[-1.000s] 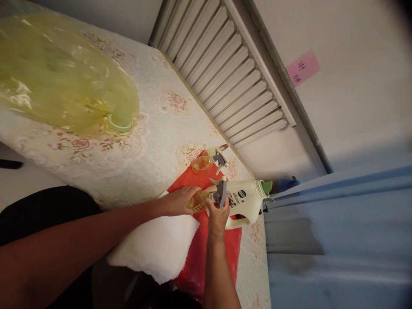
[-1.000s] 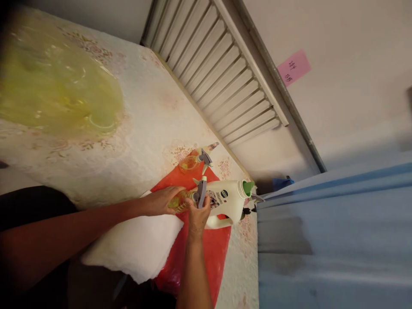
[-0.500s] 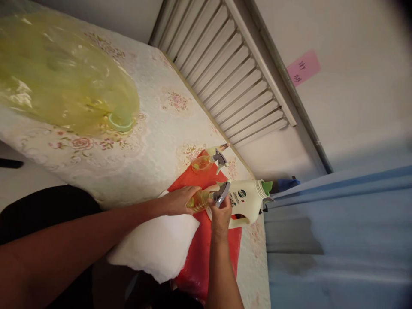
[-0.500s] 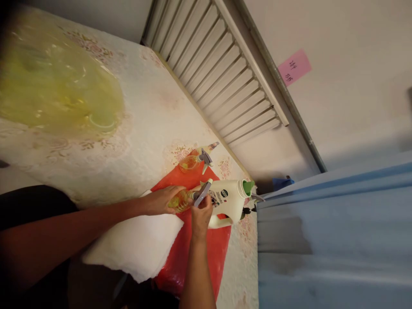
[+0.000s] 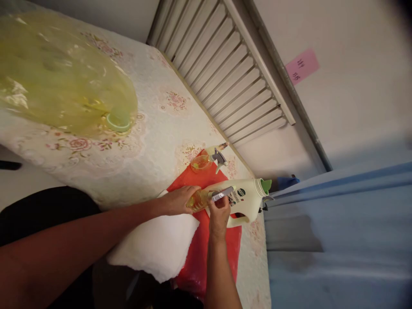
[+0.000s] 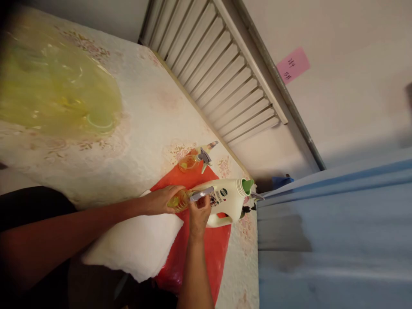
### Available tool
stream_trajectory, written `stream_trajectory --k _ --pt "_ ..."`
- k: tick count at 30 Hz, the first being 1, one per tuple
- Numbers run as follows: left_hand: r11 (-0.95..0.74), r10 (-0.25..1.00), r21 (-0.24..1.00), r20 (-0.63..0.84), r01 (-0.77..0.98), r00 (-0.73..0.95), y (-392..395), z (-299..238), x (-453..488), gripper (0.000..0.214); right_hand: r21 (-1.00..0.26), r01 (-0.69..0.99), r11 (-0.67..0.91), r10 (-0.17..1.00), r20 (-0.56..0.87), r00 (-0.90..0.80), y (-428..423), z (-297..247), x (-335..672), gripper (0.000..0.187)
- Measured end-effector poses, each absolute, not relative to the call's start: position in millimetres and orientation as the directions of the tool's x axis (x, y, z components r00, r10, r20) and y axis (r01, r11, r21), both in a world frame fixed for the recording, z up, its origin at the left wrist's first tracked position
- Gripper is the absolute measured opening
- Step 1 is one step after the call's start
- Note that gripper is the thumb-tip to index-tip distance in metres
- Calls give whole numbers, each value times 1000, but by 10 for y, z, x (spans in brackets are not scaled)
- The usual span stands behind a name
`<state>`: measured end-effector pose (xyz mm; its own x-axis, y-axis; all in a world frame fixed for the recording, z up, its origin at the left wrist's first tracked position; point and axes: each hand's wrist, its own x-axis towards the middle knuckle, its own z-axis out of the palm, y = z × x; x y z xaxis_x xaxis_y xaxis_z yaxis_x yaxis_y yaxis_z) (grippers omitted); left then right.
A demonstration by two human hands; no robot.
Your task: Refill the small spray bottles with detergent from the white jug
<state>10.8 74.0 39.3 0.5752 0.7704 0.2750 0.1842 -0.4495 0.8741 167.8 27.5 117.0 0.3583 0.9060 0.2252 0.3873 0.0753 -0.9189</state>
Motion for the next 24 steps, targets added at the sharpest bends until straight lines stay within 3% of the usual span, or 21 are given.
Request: stream_trajectory --k 7,15,20,24 --pt "-457 768 873 291 170 570 749 369 116 78 -920 376 113 955 205 213 175 1215 1701 36" --pt "-450 775 876 286 174 564 736 385 120 77 -904 419 87 868 275 413 240 1072 1617 29" --pt "-459 770 871 293 174 567 738 372 118 77 -865 501 26 909 229 349 158 1037 1621 46" --pt "-450 767 877 283 168 575 732 360 114 83 -820 571 -36 935 174 309 122 1025 1617 38"
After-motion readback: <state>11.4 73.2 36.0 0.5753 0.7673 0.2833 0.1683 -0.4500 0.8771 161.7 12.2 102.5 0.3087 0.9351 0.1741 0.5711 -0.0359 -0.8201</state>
